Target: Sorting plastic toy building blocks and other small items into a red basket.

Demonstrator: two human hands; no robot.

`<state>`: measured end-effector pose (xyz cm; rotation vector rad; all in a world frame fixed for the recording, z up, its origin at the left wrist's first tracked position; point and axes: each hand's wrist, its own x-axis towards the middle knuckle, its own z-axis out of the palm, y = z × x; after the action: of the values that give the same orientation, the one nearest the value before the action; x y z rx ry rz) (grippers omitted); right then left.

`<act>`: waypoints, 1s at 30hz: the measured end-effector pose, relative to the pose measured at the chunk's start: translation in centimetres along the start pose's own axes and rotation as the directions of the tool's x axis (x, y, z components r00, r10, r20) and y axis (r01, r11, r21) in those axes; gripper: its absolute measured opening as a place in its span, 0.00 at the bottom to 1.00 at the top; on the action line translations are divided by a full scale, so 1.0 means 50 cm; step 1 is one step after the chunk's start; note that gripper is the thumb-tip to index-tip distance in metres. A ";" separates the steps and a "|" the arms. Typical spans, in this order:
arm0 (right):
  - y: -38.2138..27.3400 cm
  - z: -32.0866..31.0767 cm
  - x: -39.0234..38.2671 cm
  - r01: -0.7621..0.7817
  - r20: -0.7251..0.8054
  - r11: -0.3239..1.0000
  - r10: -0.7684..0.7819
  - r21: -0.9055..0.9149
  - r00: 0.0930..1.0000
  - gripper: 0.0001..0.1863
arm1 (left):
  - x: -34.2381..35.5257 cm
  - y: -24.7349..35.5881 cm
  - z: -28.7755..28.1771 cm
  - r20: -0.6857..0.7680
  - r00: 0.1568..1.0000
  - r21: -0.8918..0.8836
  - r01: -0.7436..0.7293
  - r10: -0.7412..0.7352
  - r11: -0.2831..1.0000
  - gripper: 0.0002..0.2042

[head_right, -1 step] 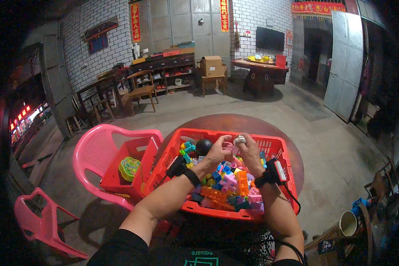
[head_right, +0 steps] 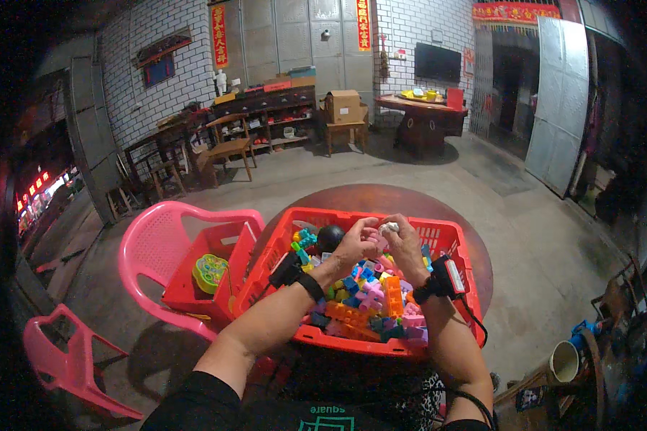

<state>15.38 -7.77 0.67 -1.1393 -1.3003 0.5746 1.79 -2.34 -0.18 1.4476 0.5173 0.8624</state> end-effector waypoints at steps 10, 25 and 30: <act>0.006 -0.007 0.014 0.075 0.055 0.996 -0.073 -0.046 0.996 0.04 | 0.010 0.003 -0.001 0.188 0.980 0.086 -0.083 0.066 0.993 0.29; 0.018 -0.041 0.032 -0.042 0.010 0.974 0.041 0.225 0.999 0.17 | 0.031 -0.017 -0.034 0.068 0.995 0.189 -0.081 0.070 0.979 0.12; -0.016 -0.047 0.026 -0.076 0.101 0.987 0.062 0.141 0.993 0.14 | 0.027 0.002 -0.030 0.000 0.996 0.087 -0.089 0.089 0.992 0.13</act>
<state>17.69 -7.70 2.26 -1.0501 -1.2832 0.7712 1.44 -0.38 0.02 1.5580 0.5011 0.9231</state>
